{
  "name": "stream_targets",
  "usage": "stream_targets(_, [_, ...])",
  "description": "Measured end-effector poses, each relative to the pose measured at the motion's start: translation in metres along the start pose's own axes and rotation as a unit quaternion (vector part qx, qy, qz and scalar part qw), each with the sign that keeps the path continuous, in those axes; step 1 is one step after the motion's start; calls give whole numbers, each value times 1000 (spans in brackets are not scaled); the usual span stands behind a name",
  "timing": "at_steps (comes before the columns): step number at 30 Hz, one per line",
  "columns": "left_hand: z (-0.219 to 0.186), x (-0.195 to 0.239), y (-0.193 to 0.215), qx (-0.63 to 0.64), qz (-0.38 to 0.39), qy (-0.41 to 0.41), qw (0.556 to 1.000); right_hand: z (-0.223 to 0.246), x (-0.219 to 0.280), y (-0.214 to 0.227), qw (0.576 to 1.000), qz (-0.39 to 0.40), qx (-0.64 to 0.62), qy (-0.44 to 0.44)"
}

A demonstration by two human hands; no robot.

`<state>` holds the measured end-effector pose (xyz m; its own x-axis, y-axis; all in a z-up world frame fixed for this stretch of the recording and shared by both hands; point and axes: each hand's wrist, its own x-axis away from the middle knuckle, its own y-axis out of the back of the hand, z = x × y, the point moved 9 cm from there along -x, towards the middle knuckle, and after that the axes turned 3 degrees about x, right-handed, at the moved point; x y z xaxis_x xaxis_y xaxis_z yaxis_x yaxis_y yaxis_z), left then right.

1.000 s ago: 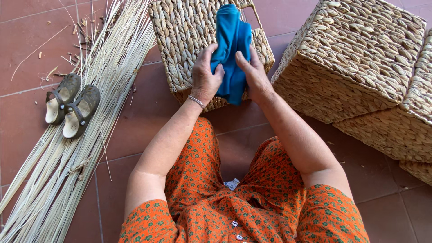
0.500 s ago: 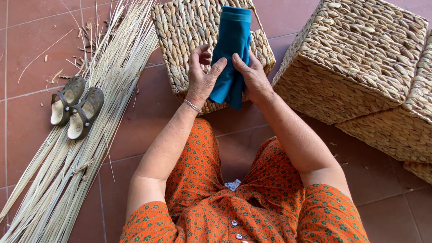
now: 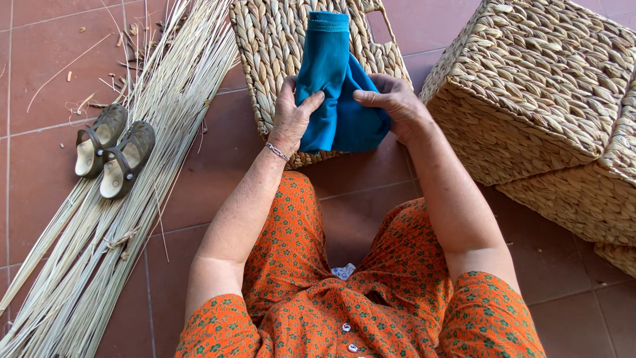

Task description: The person sits on the floor and wipes the interior and exterior surfaces of a woven basket using a blue cloth. They rotate the basket to clean different sides and then place it on top of other baskets.

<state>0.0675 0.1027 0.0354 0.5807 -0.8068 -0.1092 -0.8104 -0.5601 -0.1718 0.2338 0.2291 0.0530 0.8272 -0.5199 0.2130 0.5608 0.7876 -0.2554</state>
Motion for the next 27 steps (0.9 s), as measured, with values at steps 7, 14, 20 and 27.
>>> stream_targets(7, [-12, 3, -5, 115, 63, -14, 991, 13, 13, 15, 998, 1, 51, -23])
stream_targets(14, [-9, 1, 6, 206, 56, 45, 976, 20, 23, -5, 987, 69, -136, 47])
stream_targets(20, [-17, -1, 18, -52, -27, -95, 994, 32, 19, -38, 959, 84, -252, 100])
stream_targets(27, [-47, 14, -31, -445, -51, -209, 869, 25, 19, -64, 943, 128, -278, 135])
